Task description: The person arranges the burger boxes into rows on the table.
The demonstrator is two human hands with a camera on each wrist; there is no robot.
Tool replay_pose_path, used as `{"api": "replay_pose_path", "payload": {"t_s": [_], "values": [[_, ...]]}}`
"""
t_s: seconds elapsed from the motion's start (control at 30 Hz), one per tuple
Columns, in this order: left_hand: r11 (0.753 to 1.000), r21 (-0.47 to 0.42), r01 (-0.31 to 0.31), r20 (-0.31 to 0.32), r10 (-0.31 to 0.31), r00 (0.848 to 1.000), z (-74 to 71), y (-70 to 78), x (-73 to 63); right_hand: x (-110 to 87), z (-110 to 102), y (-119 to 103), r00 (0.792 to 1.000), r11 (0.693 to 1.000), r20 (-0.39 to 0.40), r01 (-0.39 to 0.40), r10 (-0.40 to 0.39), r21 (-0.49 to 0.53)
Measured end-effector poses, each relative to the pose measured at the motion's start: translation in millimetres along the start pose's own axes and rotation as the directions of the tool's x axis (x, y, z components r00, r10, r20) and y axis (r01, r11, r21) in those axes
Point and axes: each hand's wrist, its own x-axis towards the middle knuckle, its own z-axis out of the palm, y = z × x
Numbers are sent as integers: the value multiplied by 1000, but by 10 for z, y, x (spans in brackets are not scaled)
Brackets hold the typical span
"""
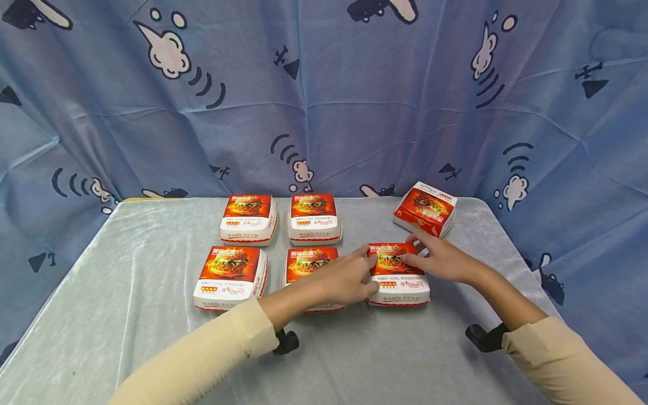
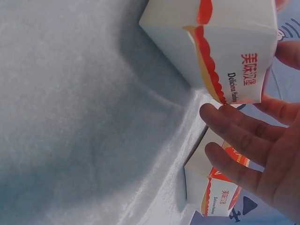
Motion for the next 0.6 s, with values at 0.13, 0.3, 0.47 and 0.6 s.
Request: {"api": "replay_pose_path", "payload": {"t_s": [0.13, 0.3, 0.47, 0.6], "values": [[1000, -2, -2, -2, 2, 1000, -5, -1, -2, 1, 0, 6, 1000, 1000, 0, 0, 0, 2], [1000, 1, 1, -4, -1, 1000, -8, 0, 2, 1, 4, 9, 1000, 1000, -2, 1, -1, 1], [1000, 2, -1, -8, 1, 1000, -24, -2, 6, 9, -5, 6, 1000, 1000, 3, -3, 3, -19], [1000, -8, 0, -7, 0, 1000, -57, -7, 15, 12, -28, -6, 1000, 999, -1, -3, 3, -38]]}}
